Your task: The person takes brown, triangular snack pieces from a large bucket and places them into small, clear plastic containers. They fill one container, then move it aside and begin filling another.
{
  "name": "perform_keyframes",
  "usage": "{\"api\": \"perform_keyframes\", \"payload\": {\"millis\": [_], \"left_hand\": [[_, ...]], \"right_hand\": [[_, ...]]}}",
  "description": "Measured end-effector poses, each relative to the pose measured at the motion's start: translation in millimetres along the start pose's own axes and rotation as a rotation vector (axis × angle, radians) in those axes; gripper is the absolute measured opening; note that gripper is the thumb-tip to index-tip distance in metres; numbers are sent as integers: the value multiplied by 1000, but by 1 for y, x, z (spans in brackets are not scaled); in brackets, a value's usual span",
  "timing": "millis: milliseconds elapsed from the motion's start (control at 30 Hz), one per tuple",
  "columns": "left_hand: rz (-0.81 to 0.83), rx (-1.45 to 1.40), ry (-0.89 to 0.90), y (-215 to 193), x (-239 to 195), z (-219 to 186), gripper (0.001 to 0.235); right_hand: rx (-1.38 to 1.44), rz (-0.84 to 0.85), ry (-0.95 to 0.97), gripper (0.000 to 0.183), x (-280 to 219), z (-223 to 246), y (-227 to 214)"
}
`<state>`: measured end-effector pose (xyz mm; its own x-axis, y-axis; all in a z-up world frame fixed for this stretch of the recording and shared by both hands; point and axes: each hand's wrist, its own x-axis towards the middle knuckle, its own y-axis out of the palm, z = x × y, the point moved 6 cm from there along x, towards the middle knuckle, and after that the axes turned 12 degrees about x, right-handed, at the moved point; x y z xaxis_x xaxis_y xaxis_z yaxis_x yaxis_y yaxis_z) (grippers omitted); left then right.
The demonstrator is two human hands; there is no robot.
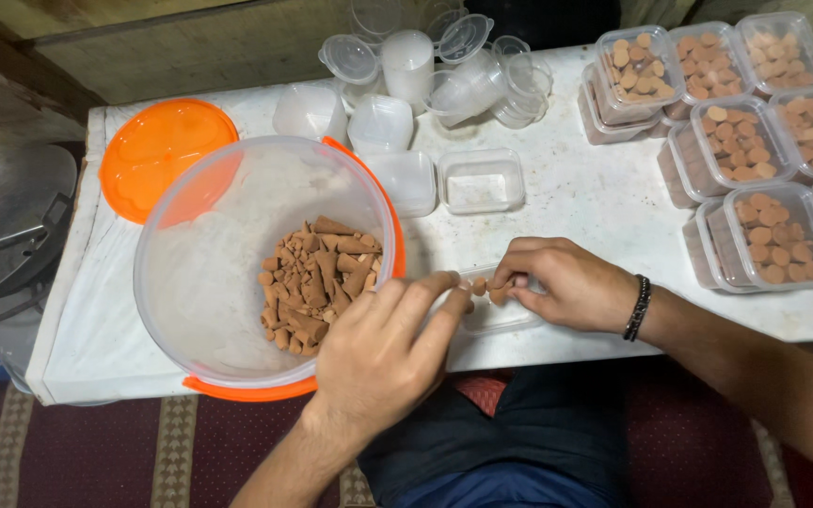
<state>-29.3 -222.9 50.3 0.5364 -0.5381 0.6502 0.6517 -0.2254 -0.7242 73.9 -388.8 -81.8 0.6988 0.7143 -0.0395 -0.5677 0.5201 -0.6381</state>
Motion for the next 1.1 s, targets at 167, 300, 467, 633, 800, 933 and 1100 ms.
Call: {"api": "perform_keyframes", "payload": {"millis": [167,300,467,633,800,933,1100], "left_hand": [[36,39,-60,3,-9,19,23],[86,-164,-106,15,-17,4,26],[176,-403,-272,82,-42,-7,9],[238,-402,-314,105,-51,-6,8],[330,-416,-331,120,-60,-5,9],[365,-429,-348,125,-64,-5,9],[381,-450,-360,124,-62,-3,9]], "right_hand": [[-48,47,85,10,4,-3,17],[-139,103,56,15,6,-11,33],[-317,124,-53,6,8,7,35],[-407,106,-103,6,15,-13,49],[-425,122,-93,9,18,-19,57],[-426,131,-94,10,19,-20,59],[-410,131,-100,8,20,-19,58]]}}
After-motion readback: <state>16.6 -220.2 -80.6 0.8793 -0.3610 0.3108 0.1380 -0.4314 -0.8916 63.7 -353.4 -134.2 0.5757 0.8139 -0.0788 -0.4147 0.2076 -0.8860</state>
